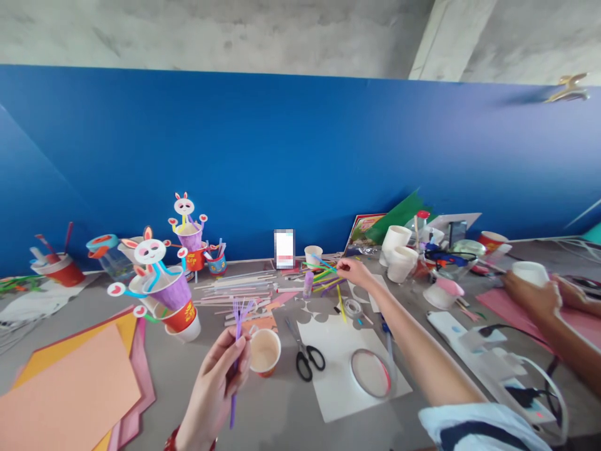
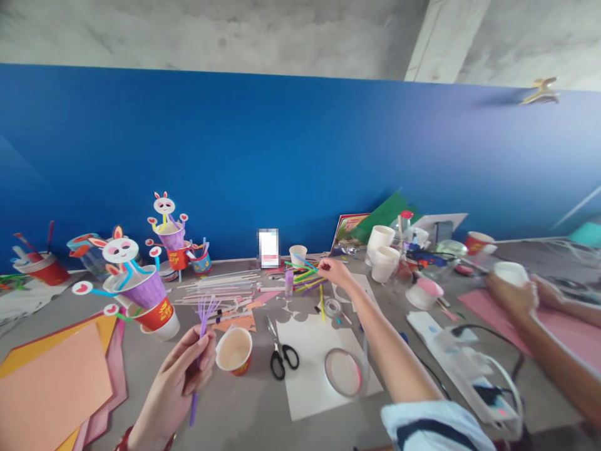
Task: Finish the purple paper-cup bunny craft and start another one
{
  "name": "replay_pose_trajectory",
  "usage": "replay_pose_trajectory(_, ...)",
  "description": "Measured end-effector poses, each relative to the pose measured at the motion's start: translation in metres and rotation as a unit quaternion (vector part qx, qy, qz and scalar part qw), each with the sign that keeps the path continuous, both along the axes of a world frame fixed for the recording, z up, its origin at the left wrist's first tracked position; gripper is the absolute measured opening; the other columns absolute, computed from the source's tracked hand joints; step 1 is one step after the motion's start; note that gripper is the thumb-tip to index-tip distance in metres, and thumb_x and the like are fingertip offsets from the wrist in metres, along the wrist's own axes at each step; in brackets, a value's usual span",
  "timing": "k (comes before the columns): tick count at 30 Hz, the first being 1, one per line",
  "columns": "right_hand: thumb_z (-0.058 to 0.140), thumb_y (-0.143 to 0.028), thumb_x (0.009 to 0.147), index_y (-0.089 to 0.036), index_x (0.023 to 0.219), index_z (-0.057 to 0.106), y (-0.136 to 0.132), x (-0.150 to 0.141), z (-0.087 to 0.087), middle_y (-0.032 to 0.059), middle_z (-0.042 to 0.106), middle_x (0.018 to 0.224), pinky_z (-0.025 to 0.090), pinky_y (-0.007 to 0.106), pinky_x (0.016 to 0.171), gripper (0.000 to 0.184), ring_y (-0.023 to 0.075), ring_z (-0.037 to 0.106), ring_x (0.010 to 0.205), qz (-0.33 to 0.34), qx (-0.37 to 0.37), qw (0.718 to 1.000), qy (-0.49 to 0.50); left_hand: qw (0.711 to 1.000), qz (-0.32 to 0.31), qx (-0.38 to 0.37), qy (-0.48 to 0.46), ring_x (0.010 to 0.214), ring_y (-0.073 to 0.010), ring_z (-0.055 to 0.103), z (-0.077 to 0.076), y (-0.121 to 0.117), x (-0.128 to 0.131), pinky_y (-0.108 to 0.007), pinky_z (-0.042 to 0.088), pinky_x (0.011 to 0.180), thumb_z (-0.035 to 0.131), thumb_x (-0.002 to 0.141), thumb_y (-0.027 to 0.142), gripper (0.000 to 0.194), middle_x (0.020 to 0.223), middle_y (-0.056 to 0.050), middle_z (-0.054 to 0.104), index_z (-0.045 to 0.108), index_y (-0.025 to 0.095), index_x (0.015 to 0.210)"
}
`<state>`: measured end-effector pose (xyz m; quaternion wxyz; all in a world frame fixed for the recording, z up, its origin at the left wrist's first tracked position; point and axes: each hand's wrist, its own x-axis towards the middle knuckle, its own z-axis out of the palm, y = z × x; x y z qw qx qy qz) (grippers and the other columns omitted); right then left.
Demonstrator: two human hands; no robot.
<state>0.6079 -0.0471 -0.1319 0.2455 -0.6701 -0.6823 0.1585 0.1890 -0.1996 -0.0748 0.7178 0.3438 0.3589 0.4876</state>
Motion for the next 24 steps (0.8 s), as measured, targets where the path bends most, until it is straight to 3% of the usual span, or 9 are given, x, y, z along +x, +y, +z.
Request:
replay_pose_trajectory(3,0.066,-0.028,0.085,-0.016,0.086,0.067,0.006,-0.006,0.008,-0.0008,0.068,0.079,0.05,0.028,0.07,0.012,0.0159,0.064,0.073,-0.004,0.032,0.999,0.009,1.0,-0.001,0.002,0.005,0.045,-0.001,0.022,0.0,0.002,0.001,-0.015,0.016,0.042,0.071,0.085,0.04,0.027,0.061,0.007,0.043,0.059,0.018,0.091)
replay_pose_trajectory(6,0.062,-0.026,0.075,-0.019,0.076,0.064,0.012,-0.011,0.014,-0.003,0.065,0.069,0.044,0.025,0.064,0.006,0.0161,0.061,0.068,-0.005,0.058,0.998,0.02,1.0,-0.002,0.008,0.004,0.045,-0.0011,0.021,0.0,0.003,0.002,-0.016,0.014,0.042,0.07,0.086,0.041,0.026,0.06,0.007,0.042,0.058,0.018,0.09)
replay_pose_trajectory(15,0.055,-0.027,0.068,-0.02,0.081,0.06,0.019,0.003,0.021,-0.0015,0.065,0.07,0.046,0.025,0.065,0.016,0.0165,0.06,0.066,0.035,0.064,0.996,0.059,1.0,0.007,0.0,0.008,0.044,-0.0007,0.022,-0.001,0.008,-0.001,-0.015,0.016,0.042,0.072,0.084,0.041,0.028,0.062,0.007,0.043,0.057,0.018,0.089)
replay_pose_trajectory(24,0.052,-0.025,0.074,-0.017,0.09,0.066,0.016,0.01,0.024,-0.0005,0.068,0.075,0.047,0.025,0.067,0.022,0.0166,0.062,0.07,0.056,0.037,0.998,0.018,1.0,-0.003,0.005,0.003,0.045,-0.0014,0.022,0.0,0.006,-0.001,-0.017,0.013,0.043,0.07,0.086,0.04,0.026,0.062,0.007,0.042,0.056,0.018,0.091)
